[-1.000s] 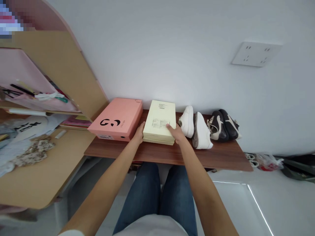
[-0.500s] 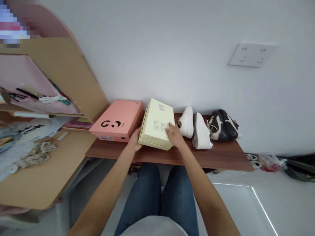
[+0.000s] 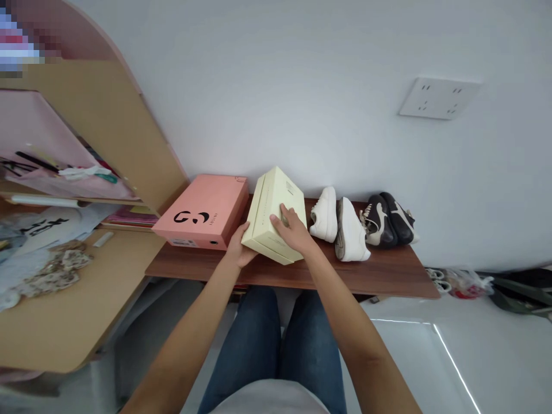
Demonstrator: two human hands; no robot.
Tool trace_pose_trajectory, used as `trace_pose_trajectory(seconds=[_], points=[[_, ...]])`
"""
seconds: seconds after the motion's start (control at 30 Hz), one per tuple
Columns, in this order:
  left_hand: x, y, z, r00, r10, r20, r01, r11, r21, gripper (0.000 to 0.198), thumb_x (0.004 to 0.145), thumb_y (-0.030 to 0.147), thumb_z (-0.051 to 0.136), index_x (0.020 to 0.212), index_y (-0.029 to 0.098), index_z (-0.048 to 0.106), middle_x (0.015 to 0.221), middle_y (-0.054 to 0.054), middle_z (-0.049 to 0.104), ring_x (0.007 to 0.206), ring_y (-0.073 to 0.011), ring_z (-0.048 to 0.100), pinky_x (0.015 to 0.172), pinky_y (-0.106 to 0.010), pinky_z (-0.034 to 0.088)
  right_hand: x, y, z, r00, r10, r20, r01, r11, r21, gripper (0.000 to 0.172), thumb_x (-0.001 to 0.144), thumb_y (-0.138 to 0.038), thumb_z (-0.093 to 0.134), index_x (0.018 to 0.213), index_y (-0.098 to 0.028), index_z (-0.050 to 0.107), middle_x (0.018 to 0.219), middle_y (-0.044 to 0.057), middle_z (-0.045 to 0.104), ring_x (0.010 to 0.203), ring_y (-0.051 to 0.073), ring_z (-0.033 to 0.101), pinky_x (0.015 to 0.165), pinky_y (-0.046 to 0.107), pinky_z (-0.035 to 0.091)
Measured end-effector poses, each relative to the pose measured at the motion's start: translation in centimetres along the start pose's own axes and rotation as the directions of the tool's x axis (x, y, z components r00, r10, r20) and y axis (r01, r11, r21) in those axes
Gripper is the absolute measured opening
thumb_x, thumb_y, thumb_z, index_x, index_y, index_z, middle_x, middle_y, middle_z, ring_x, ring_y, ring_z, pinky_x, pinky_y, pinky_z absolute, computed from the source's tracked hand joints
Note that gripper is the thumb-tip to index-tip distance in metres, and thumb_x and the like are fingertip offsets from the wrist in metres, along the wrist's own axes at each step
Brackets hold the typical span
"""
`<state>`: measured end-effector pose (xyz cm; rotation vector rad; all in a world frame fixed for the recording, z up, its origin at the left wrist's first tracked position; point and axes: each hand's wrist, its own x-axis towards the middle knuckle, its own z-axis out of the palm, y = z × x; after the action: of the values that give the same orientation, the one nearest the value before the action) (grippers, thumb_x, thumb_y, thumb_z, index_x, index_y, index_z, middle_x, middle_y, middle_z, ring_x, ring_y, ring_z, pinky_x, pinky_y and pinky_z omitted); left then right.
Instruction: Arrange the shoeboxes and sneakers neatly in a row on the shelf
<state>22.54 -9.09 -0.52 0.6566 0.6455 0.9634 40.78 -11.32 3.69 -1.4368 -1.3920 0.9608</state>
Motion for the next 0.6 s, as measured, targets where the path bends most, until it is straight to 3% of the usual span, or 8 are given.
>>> trace_pose_trajectory(seconds=[0.23,0.4,0.6], points=[[0.8,3.1,1.1,0.976,0.194,0.103,-0.212,0.955,0.207,0.06,0.086,0.044,0.056,0.141,0.022,0.048,0.132,-0.009,0.063,0.128,-0.0313,0.052,0.108,-0.045,0.04,0.8,0.1,1.0,0.997,-0.061,-0.055,0.071,0.975,0.21,0.082,0.08,-0.064,0.062,0.15,-0.032,0.033,0.155,-0.002,0.036,0.145,0.023,0.03,0.121,0.044,0.021],[1.5,4.7,1.4,0.971,0.194,0.142,-0.225,0.94,0.256,0.061,0.085,0.038,0.059,0.143,0.026,0.047,0.137,-0.007,0.059,0.129,-0.0308,0.051,0.109,-0.045,0.039,1.0,0.6,2.1,0.994,-0.072,-0.088,0.097,0.939,0.331,0.079,0.084,-0.058,0.059,0.152,-0.03,0.028,0.155,-0.002,0.035,0.144,0.021,0.031,0.119,0.04,0.027],[1.7,5.0,0.7,0.971,0.179,0.158,-0.221,0.926,0.306,0.065,0.084,0.037,0.062,0.146,0.027,0.044,0.139,-0.007,0.057,0.129,-0.0313,0.051,0.108,-0.046,0.039,1.1,1.5,3.2,0.993,-0.083,-0.083,0.112,0.874,0.473,0.077,0.084,-0.052,0.061,0.151,-0.032,0.03,0.156,-0.005,0.034,0.145,0.021,0.029,0.12,0.041,0.025]])
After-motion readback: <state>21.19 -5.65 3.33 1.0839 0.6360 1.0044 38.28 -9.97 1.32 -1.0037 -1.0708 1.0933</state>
